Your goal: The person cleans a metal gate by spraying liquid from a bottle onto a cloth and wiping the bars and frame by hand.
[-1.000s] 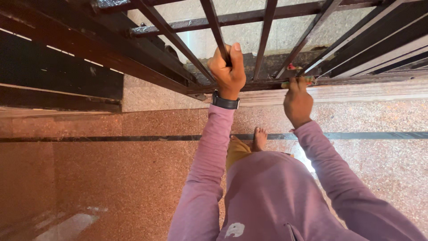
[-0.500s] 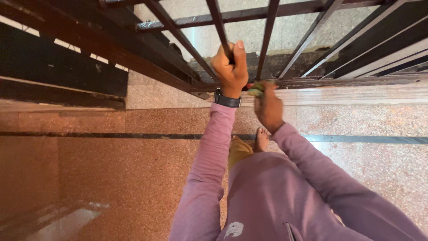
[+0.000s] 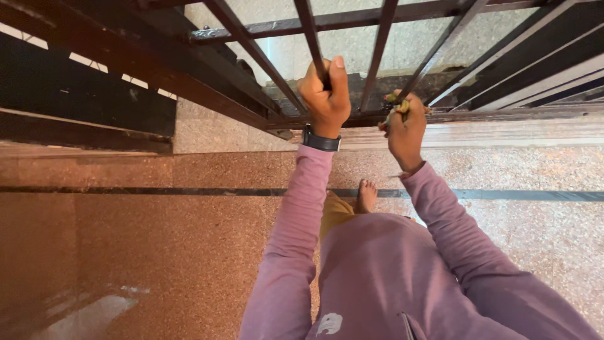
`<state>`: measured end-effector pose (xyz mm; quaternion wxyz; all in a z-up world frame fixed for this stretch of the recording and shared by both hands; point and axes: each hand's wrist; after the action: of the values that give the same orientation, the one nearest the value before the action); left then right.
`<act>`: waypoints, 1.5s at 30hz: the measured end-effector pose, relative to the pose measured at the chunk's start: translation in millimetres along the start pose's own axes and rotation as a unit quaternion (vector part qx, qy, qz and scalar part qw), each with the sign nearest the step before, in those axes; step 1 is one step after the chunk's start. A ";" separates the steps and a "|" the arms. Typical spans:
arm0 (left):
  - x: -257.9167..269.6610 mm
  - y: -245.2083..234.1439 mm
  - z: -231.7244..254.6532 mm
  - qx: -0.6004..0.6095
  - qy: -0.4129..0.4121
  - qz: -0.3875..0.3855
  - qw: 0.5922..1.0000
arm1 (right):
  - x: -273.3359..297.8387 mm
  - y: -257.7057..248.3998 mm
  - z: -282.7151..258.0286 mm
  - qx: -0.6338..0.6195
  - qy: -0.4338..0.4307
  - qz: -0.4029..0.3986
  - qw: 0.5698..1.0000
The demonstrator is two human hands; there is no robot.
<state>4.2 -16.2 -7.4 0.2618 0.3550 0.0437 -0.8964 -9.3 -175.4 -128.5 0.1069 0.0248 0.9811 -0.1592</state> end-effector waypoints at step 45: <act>0.6 -2.9 -10.0 0.012 0.004 -0.010 1.000 | 14.3 -16.1 1.4 0.351 -0.097 -0.047 0.930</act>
<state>8.5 -11.4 -15.6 0.2483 0.3614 0.0381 -0.8980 -24.3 -190.9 -127.9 0.1781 -0.0011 0.8474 -0.5002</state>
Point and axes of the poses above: each hand's wrist, its own x-axis away from the middle knuckle, its own y-axis out of the palm, z = x × y, and after that the axes turned 12 degrees about x, right-handed
